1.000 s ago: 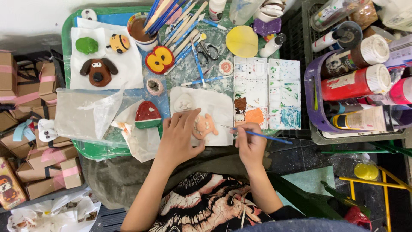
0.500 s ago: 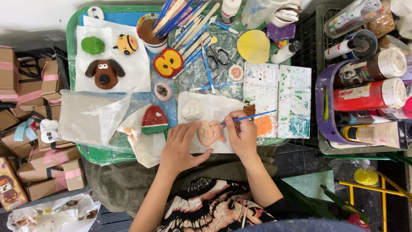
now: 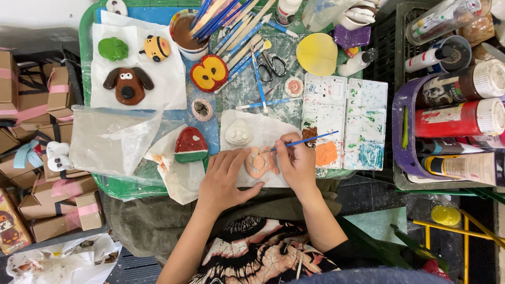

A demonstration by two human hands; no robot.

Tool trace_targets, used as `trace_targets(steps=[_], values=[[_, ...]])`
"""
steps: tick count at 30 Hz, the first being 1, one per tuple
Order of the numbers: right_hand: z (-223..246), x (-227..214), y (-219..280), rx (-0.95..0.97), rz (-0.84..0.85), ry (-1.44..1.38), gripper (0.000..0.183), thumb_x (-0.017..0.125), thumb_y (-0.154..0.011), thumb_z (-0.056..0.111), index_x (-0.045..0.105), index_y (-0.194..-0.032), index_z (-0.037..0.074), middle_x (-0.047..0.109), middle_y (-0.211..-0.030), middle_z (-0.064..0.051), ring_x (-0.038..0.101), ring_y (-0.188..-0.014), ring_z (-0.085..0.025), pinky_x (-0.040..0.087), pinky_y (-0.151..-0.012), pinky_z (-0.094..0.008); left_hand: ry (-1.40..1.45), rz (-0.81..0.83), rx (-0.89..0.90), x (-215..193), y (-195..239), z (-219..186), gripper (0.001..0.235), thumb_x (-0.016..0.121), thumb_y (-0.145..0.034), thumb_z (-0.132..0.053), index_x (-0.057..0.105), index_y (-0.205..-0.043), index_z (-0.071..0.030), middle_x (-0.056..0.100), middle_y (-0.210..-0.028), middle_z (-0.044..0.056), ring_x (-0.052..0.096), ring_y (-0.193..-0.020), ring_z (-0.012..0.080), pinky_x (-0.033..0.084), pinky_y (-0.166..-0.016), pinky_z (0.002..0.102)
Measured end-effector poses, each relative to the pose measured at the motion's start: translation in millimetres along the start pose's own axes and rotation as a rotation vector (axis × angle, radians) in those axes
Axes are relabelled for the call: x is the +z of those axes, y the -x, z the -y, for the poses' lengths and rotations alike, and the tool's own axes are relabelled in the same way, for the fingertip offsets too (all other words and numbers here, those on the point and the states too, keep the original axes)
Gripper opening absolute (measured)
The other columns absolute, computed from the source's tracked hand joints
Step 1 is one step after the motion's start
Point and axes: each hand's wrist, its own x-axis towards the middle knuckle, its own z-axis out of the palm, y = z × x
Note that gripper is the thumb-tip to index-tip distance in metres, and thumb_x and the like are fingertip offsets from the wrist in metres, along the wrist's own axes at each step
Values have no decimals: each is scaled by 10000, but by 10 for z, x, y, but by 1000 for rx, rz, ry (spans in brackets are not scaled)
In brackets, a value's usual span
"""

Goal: The person is painting a small clay figure using a paintbrush and paint from a palette. They apply orange paint to the figure's facial features and move between different paint colors and a water cup.

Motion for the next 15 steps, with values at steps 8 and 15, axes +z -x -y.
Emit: trace_targets(steps=[8, 15], values=[[66, 35, -20, -59, -58, 19, 119, 638, -1043, 103, 597, -973, 16, 665, -782, -33, 728, -754, -44, 437, -539, -199, 0, 1, 6, 1, 5, -1, 762, 851, -765, -419, 561, -1366, -52, 638, -1259, 108, 603, -1143, 323, 458, -978, 452], [43, 37, -1, 26, -19, -66, 110, 625, -1047, 106, 602, -976, 26, 695, -766, -10, 708, -726, -29, 435, -529, -174, 10, 4, 0, -19, -6, -11, 756, 850, -763, -414, 562, -1361, -51, 639, -1263, 105, 607, -1148, 318, 459, -983, 449]])
